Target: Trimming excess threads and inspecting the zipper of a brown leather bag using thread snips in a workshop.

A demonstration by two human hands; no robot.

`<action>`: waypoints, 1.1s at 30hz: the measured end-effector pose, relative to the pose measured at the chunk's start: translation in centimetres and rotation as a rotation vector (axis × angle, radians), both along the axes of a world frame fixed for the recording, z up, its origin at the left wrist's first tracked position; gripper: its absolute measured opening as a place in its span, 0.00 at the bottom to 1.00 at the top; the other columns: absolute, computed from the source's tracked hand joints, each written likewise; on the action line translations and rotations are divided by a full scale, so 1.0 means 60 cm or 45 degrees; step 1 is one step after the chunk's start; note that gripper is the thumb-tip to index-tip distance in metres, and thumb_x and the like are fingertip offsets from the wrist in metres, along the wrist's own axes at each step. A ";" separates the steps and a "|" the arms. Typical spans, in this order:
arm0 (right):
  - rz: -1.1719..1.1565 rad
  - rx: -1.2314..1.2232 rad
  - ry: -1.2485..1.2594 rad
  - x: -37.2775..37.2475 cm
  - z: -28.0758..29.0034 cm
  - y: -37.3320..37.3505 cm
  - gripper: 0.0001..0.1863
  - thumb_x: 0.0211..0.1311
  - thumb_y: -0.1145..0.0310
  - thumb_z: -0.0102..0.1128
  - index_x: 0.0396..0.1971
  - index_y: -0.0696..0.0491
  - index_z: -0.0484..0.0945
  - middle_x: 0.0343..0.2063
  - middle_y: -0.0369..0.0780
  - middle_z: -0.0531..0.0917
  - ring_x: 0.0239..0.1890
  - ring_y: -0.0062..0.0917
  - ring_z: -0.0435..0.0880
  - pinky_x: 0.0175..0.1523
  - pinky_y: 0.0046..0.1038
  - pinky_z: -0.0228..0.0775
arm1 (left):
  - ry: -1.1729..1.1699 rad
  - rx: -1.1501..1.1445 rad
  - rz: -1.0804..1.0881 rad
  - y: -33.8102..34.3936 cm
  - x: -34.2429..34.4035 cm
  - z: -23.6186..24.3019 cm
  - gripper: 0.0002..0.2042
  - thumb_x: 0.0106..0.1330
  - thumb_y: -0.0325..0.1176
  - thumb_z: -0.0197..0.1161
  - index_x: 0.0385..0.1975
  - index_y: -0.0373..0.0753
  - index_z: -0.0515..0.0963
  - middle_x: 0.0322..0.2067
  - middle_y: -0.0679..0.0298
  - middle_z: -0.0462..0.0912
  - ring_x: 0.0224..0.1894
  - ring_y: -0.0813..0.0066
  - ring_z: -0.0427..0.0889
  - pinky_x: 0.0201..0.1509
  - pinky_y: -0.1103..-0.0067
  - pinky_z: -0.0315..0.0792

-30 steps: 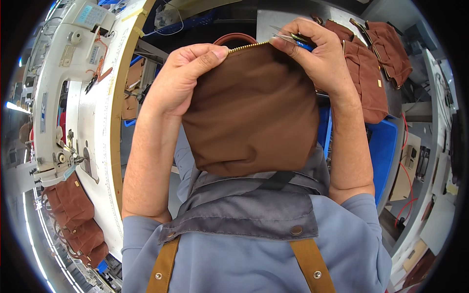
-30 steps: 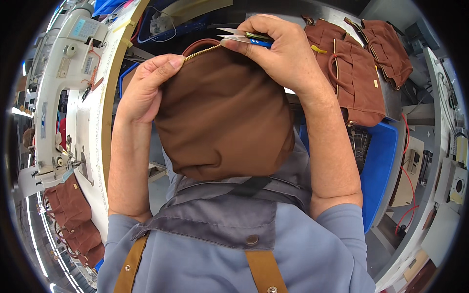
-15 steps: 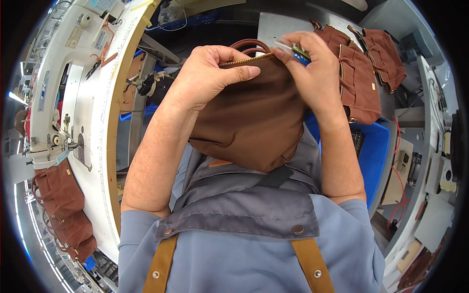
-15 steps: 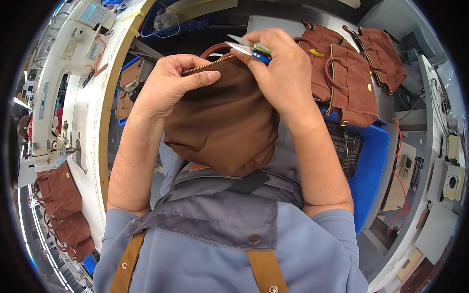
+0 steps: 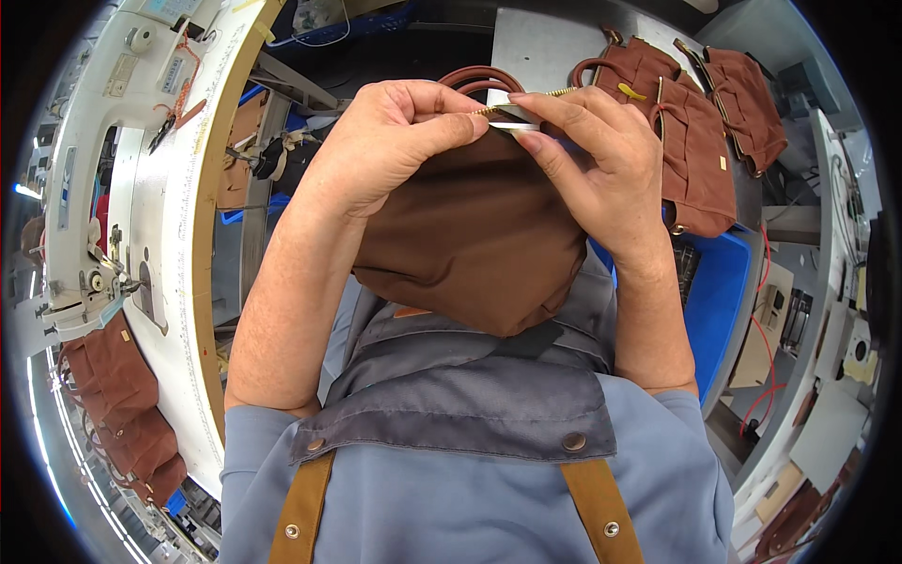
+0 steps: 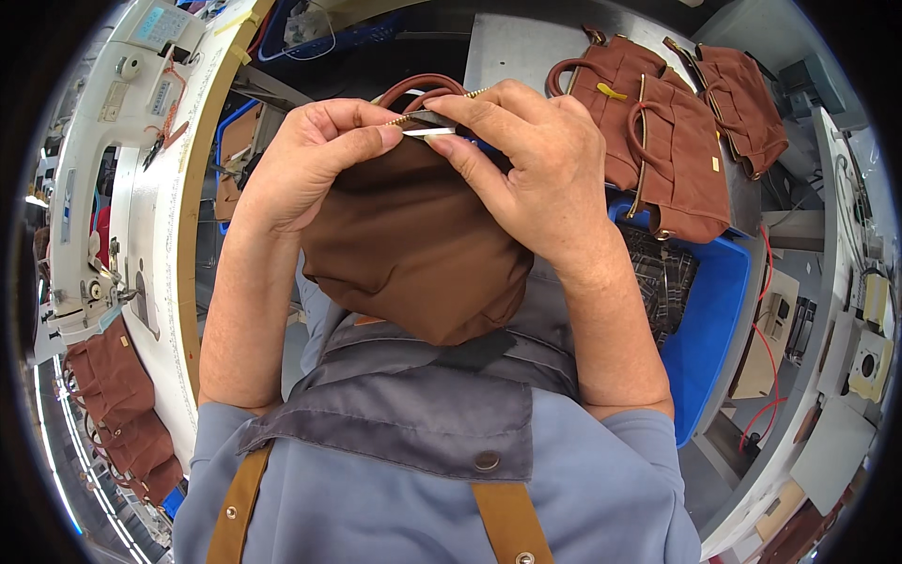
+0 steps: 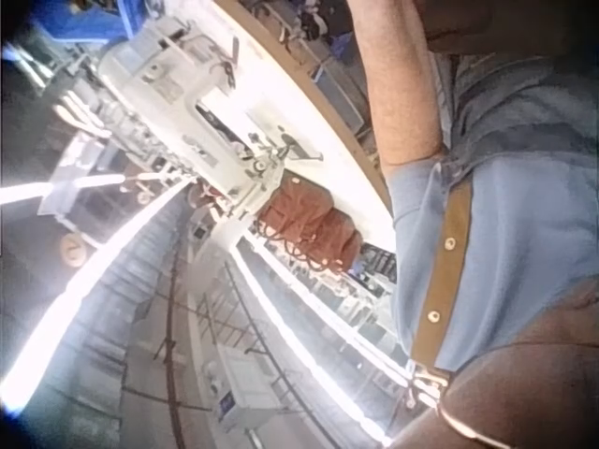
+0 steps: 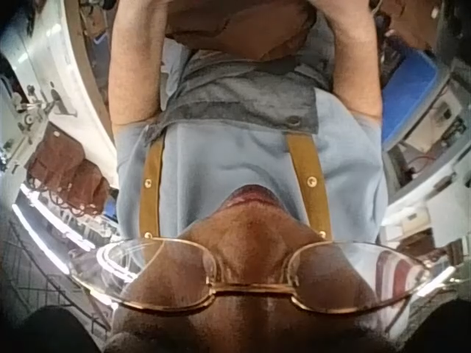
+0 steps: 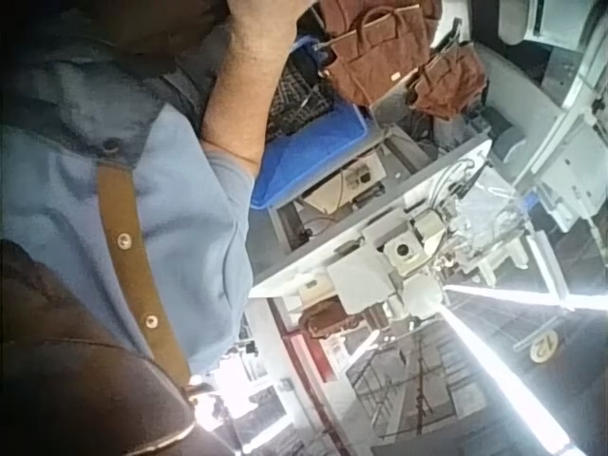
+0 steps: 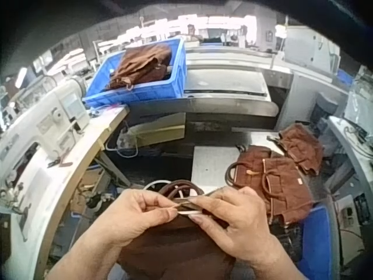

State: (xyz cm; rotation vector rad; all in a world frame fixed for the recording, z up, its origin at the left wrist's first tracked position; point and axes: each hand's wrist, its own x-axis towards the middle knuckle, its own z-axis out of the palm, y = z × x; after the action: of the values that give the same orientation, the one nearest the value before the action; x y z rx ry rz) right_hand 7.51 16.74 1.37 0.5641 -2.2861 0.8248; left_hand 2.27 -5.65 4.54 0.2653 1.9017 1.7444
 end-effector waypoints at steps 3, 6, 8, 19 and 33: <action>0.010 0.012 0.008 -0.003 -0.001 -0.003 0.13 0.57 0.58 0.73 0.41 0.46 0.88 0.30 0.31 0.86 0.26 0.21 0.80 0.33 0.27 0.62 | 0.008 0.010 0.012 -0.004 -0.002 -0.004 0.07 0.67 0.29 0.69 0.40 0.34 0.85 0.39 0.67 0.87 0.44 0.85 0.81 0.54 0.84 0.71; -0.003 0.049 -0.003 -0.002 -0.001 -0.006 0.14 0.57 0.58 0.74 0.41 0.46 0.88 0.31 0.30 0.86 0.26 0.21 0.80 0.33 0.27 0.62 | 0.064 0.054 0.027 -0.006 -0.003 -0.011 0.06 0.68 0.29 0.67 0.38 0.34 0.86 0.43 0.66 0.87 0.49 0.82 0.80 0.59 0.82 0.69; -0.008 0.050 0.014 -0.003 -0.002 -0.008 0.14 0.57 0.58 0.73 0.41 0.45 0.88 0.31 0.30 0.86 0.26 0.21 0.80 0.33 0.27 0.62 | 0.117 0.078 0.037 -0.008 -0.003 -0.019 0.06 0.68 0.29 0.66 0.37 0.33 0.86 0.46 0.65 0.86 0.52 0.81 0.79 0.62 0.81 0.67; -0.028 0.057 0.020 -0.003 -0.003 -0.010 0.13 0.57 0.57 0.73 0.41 0.45 0.88 0.30 0.29 0.86 0.26 0.20 0.79 0.33 0.27 0.60 | 0.123 0.120 0.036 -0.008 -0.002 -0.023 0.07 0.69 0.29 0.65 0.34 0.33 0.87 0.52 0.61 0.84 0.60 0.72 0.76 0.69 0.73 0.61; -0.065 0.078 0.066 -0.003 -0.004 -0.016 0.12 0.56 0.59 0.73 0.39 0.44 0.87 0.30 0.29 0.86 0.25 0.19 0.80 0.32 0.26 0.60 | 0.135 0.164 0.070 -0.006 0.005 -0.026 0.06 0.69 0.29 0.65 0.34 0.35 0.86 0.52 0.60 0.85 0.56 0.75 0.78 0.68 0.74 0.62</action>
State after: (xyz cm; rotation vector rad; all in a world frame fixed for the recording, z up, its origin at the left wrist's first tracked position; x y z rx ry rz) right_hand 7.33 15.78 1.13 0.5457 -2.2755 0.7097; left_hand 2.54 -6.01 2.96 0.3634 1.8883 1.9279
